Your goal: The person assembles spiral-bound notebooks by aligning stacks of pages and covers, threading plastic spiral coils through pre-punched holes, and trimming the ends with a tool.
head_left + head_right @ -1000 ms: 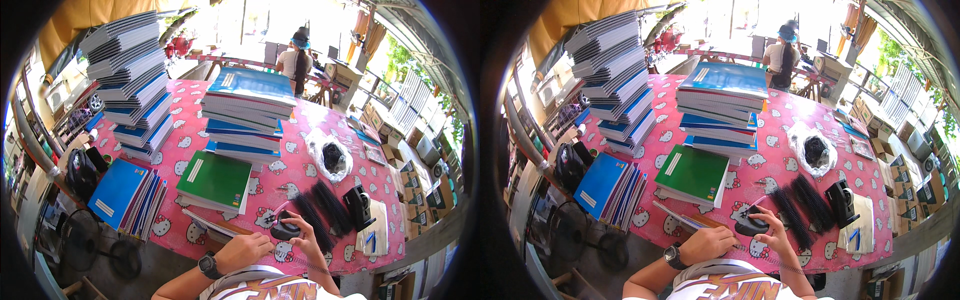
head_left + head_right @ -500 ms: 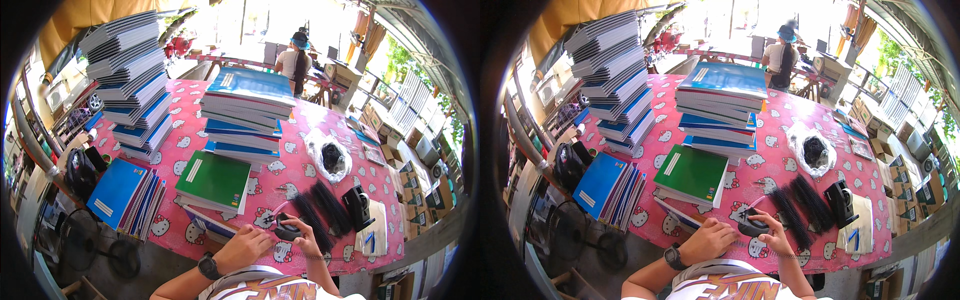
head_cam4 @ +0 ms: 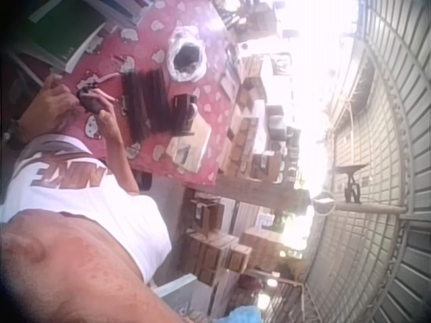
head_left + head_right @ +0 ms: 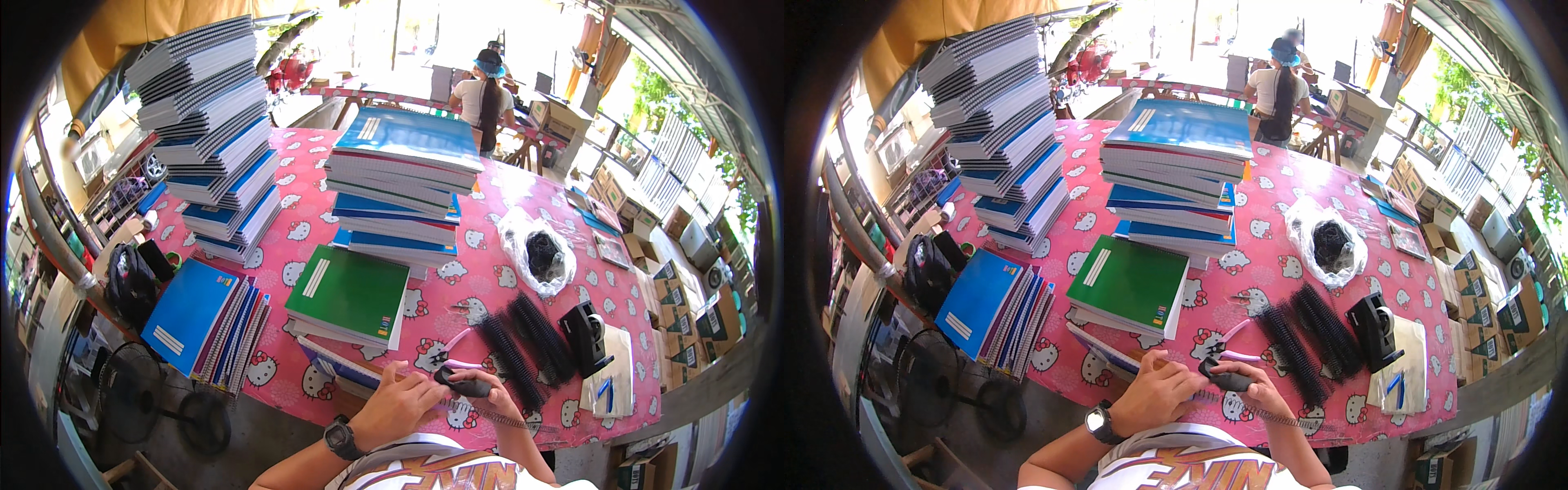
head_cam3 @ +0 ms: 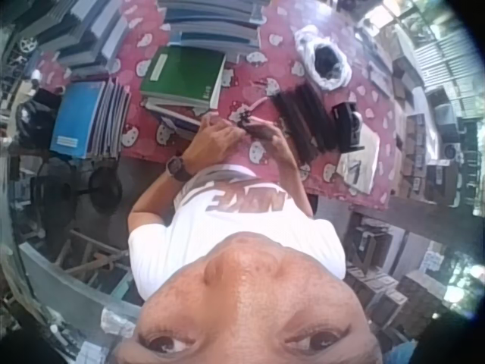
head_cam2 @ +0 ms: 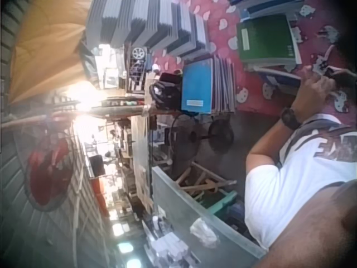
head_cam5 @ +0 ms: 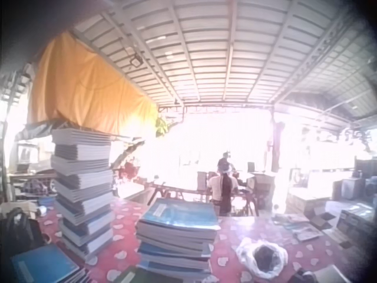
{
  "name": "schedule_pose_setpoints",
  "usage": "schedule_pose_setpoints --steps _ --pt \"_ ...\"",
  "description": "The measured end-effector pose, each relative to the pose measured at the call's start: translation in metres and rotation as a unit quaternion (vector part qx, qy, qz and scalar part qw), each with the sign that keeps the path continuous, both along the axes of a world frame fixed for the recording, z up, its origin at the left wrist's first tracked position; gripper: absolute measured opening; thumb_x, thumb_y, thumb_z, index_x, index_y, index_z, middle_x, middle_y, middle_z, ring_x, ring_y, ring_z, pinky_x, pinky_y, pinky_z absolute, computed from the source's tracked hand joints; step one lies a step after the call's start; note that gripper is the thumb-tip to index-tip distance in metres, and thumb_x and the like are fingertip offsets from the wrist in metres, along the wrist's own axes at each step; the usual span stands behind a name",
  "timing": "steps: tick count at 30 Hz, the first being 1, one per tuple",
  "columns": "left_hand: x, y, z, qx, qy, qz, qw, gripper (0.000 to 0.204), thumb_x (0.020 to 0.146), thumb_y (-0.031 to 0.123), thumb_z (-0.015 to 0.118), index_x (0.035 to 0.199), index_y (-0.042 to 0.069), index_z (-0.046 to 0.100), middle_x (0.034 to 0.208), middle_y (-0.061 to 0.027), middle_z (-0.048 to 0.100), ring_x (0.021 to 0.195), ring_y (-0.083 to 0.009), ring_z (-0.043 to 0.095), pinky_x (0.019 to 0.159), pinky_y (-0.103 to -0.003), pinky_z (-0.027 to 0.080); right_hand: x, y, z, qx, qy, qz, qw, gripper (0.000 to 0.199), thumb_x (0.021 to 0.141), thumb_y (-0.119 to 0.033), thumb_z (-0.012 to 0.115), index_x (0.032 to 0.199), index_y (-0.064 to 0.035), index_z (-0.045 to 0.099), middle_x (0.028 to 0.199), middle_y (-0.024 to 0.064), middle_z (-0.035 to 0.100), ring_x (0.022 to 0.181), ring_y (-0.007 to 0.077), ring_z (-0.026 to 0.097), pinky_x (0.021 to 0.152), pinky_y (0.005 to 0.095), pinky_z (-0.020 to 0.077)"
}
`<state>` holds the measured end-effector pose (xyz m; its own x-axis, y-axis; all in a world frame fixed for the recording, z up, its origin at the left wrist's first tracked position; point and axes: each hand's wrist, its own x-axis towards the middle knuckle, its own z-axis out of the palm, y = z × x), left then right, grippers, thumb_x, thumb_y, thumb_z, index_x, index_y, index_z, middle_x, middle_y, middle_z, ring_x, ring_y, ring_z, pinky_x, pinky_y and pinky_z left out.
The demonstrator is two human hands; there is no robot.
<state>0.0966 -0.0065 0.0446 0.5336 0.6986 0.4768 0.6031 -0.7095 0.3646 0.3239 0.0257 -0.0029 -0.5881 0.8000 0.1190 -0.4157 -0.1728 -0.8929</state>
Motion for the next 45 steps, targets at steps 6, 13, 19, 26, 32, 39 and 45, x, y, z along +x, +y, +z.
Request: schedule_pose_setpoints --steps 6,13,19,26,32,39,45 --pt "-0.002 0.000 -0.008 0.018 0.035 -0.012 0.999 0.025 0.075 0.023 0.068 0.097 0.014 0.059 0.087 0.0033 0.059 0.093 -0.0124 0.054 0.093 -0.042 0.031 0.000 0.001 0.001 -0.001 -0.003 -0.005 1.000 0.085 0.072 -0.055 0.068 0.121 0.0111 0.047 0.119 0.0165 0.054 0.110 0.0192 0.053 0.096 0.0310 0.0383" --pt "-0.002 -0.001 -0.007 -0.017 0.035 -0.012 0.999 0.025 0.074 0.024 0.069 0.095 0.014 0.059 0.086 0.0042 0.059 0.094 -0.0118 0.055 0.097 -0.045 0.027 -0.001 -0.002 0.004 -0.008 -0.007 -0.015 1.000 0.084 0.073 -0.054 0.067 0.122 0.0105 0.047 0.121 0.0168 0.053 0.110 0.0193 0.053 0.097 0.0303 0.0374" --pt "-0.008 -0.002 -0.017 0.011 0.004 0.032 0.999 0.021 0.079 0.029 0.066 0.097 0.019 0.061 0.088 0.0072 0.059 0.097 -0.0109 0.054 0.101 -0.059 0.010 0.006 0.002 0.000 0.074 -0.088 -0.032 0.993 0.074 0.075 -0.057 0.063 0.115 0.0047 0.058 0.114 0.0122 0.060 0.123 0.0226 0.043 0.103 0.0377 0.0299" --pt "-0.017 -0.003 -0.008 -0.010 -0.048 0.065 0.997 0.021 0.072 0.029 0.071 0.088 0.020 0.063 0.084 0.0075 0.059 0.092 -0.0100 0.054 0.100 -0.056 0.014 0.007 -0.007 0.019 0.053 -0.083 -0.010 0.995 0.075 0.070 -0.064 0.063 0.104 0.0022 0.065 0.110 0.0128 0.062 0.123 0.0261 0.042 0.102 0.0410 0.0300" --pt "-0.018 -0.005 -0.012 0.011 -0.060 0.073 0.995 0.023 0.068 0.027 0.075 0.086 0.020 0.064 0.077 0.0073 0.058 0.085 -0.0103 0.056 0.098 -0.051 0.019 0.000 0.004 0.017 0.099 -0.230 -0.052 0.967 0.060 0.072 -0.053 0.064 0.102 -0.0021 0.068 0.116 0.0159 0.058 0.117 0.0250 0.047 0.097 0.0392 0.0353" --pt "-0.022 -0.010 -0.014 0.004 -0.060 0.092 0.994 0.034 0.069 0.026 0.074 0.100 0.019 0.061 0.082 0.0077 0.059 0.084 -0.0091 0.056 0.098 -0.051 0.020 -0.011 0.018 0.023 0.117 -0.339 0.018 0.933 0.062 0.073 -0.055 0.063 0.105 -0.0018 0.066 0.120 0.0186 0.055 0.110 0.0245 0.053 0.098 0.0373 0.0350" --pt "-0.023 -0.011 -0.011 -0.044 -0.088 0.099 0.990 0.043 0.070 0.026 0.075 0.109 0.018 0.059 0.083 0.0086 0.060 0.086 -0.0090 0.057 0.099 -0.052 0.019 -0.010 0.019 0.012 0.106 -0.264 0.022 0.958 0.057 0.076 -0.049 0.065 0.106 -0.0003 0.064 0.112 0.0128 0.059 0.109 0.0218 0.051 0.093 0.0351 0.0384"
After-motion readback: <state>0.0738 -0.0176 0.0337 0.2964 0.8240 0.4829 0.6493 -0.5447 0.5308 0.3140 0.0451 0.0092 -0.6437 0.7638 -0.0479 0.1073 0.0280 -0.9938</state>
